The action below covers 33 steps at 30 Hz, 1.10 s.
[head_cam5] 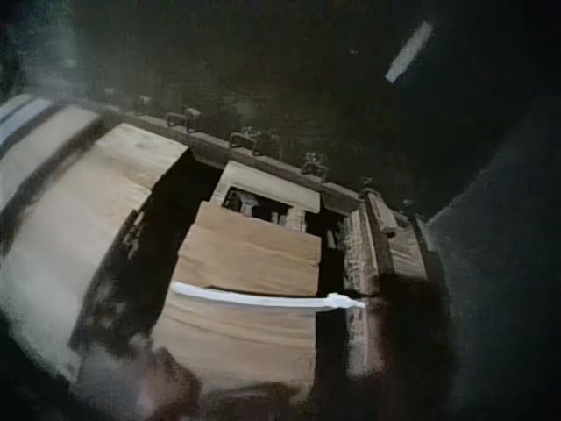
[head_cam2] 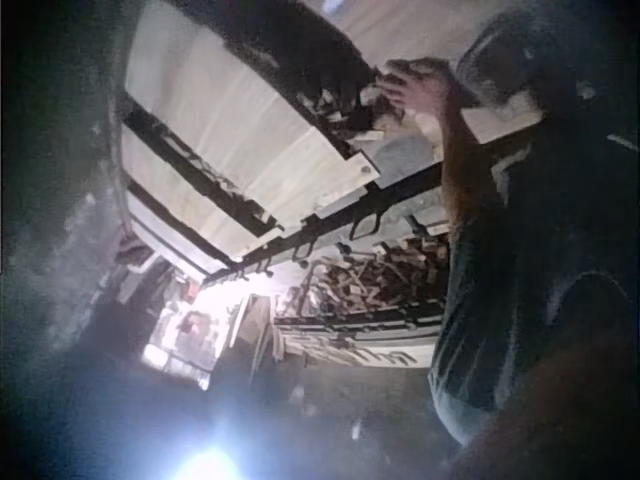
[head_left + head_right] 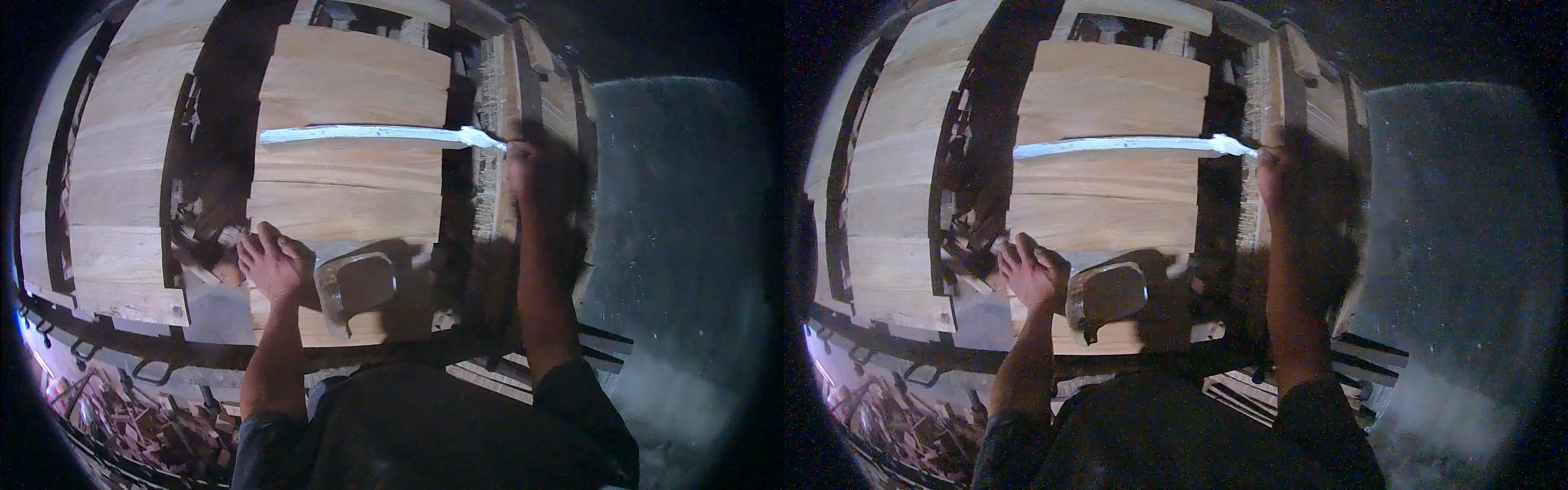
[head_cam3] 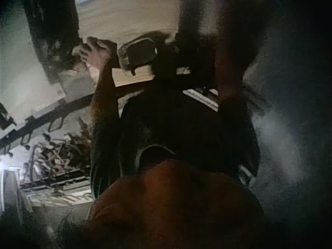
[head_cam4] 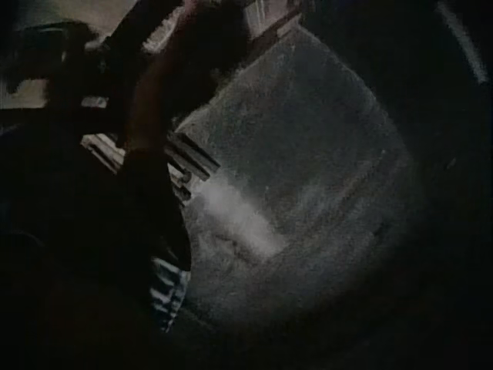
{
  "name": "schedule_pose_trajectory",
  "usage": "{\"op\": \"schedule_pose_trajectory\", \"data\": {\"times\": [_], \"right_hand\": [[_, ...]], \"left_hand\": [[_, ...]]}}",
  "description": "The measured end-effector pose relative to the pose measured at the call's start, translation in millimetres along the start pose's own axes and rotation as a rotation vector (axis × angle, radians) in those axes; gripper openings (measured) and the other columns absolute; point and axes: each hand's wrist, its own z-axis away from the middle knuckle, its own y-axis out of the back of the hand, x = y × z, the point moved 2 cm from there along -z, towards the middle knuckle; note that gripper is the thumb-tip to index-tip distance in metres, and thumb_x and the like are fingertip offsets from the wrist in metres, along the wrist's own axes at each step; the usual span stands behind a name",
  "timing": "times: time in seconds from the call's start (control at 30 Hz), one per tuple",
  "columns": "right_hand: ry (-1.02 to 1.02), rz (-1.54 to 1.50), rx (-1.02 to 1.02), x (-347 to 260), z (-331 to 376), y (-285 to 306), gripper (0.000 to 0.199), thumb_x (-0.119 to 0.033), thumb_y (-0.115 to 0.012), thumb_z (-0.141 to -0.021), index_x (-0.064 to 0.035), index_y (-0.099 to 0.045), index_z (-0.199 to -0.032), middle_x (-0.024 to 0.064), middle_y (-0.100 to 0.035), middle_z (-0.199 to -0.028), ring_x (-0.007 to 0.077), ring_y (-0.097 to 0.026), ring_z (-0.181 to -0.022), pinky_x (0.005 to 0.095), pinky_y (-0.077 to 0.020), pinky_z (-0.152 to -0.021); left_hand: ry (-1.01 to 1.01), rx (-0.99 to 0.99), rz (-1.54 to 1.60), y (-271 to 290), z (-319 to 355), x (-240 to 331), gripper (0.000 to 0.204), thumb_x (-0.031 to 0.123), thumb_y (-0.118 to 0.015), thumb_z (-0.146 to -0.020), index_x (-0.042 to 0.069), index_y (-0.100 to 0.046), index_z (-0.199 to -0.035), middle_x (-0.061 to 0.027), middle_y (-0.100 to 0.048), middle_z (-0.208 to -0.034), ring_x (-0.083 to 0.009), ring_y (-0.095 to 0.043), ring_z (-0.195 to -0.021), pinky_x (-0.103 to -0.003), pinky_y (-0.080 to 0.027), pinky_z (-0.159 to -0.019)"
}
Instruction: The person applies glue to wooden planks using a brush and assembles them into a larger panel. They repeatedly dip the brush into a container, spread glue on the wood, and place the planks together.
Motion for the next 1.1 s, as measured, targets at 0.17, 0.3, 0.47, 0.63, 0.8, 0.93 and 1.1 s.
{"op": "schedule_pose_trajectory", "data": {"times": [0.17, 0.3, 0.47, 0.63, 0.8, 0.93, 1.1], "right_hand": [[-0.062, 0.042, -0.097, -17, 2, 38, 0.031, -0.027, -0.06, -0.09, 0.0006, -0.071, -0.096, 0.0173, -0.071, -0.093, 0.0257, -0.067, -0.086, 0.039, -0.0507, -0.078], [-0.162, -0.039, -0.095, -39, 17, 13, 0.03, -0.027, -0.061, -0.09, -0.0002, -0.072, -0.097, 0.0185, -0.071, -0.091, 0.0286, -0.068, -0.086, 0.0381, -0.0509, -0.077], [-0.045, -0.205, -0.076, -160, 53, -40, 0.027, -0.027, -0.064, -0.087, -0.0025, -0.072, -0.096, 0.0174, -0.071, -0.086, 0.0282, -0.068, -0.081, 0.0368, -0.051, -0.074], [-0.064, -0.38, -0.263, -278, 90, -94, 0.028, -0.028, -0.063, -0.086, -0.0031, -0.072, -0.094, 0.0195, -0.068, -0.082, 0.0332, -0.066, -0.075, 0.0387, -0.0511, -0.073], [-0.081, -0.622, -0.48, -354, 108, -126, 0.026, -0.024, -0.061, -0.085, 0.0003, -0.069, -0.086, 0.0227, -0.062, -0.07, 0.034, -0.058, -0.06, 0.0401, -0.047, -0.063], [-0.036, -0.849, -0.454, -335, 124, -103, 0.023, -0.02, -0.063, -0.087, 0.0028, -0.068, -0.089, 0.0089, -0.061, -0.066, 0.0138, -0.05, -0.059, 0.0312, -0.0442, -0.058], [-0.162, -0.617, -0.523, -212, 140, -21, 0.02, -0.017, -0.062, -0.09, 0.0027, -0.066, -0.093, 0.0062, -0.062, -0.072, 0.0096, -0.052, -0.067, 0.0287, -0.0447, -0.061]], "left_hand": [[-0.011, 0.028, -0.023, -12, 3, -13, 0.052, 0.037, -0.043, -0.089, 0.013, -0.044, -0.135, -0.0287, -0.038, -0.141, -0.0477, -0.035, -0.129, -0.058, -0.027, -0.106], [-0.022, 0.0, -0.017, -19, 4, -12, 0.056, 0.038, -0.044, -0.088, 0.012, -0.043, -0.138, -0.0281, -0.038, -0.142, -0.0478, -0.036, -0.129, -0.059, -0.027, -0.106], [-0.013, 0.007, -0.015, -12, 1, -15, 0.056, 0.036, -0.046, -0.087, 0.011, -0.043, -0.137, -0.0275, -0.038, -0.142, -0.0486, -0.036, -0.128, -0.059, -0.028, -0.105], [0.008, -0.016, 0.008, -9, -1, -13, 0.055, 0.035, -0.047, -0.086, 0.012, -0.043, -0.136, -0.0268, -0.037, -0.143, -0.0479, -0.034, -0.129, -0.059, -0.026, -0.107], [0.009, -0.022, 0.013, -8, -2, -11, 0.055, 0.036, -0.047, -0.086, 0.01, -0.043, -0.135, -0.0268, -0.036, -0.143, -0.0479, -0.034, -0.129, -0.059, -0.025, -0.107], [0.006, -0.01, 0.016, -5, -1, -10, 0.055, 0.036, -0.047, -0.086, 0.01, -0.043, -0.135, -0.0273, -0.037, -0.142, -0.0486, -0.034, -0.129, -0.059, -0.025, -0.107], [0.002, 0.007, 0.015, -7, 2, -12, 0.055, 0.036, -0.046, -0.087, 0.01, -0.044, -0.135, -0.0283, -0.038, -0.141, -0.0492, -0.034, -0.129, -0.058, -0.026, -0.107]]}}
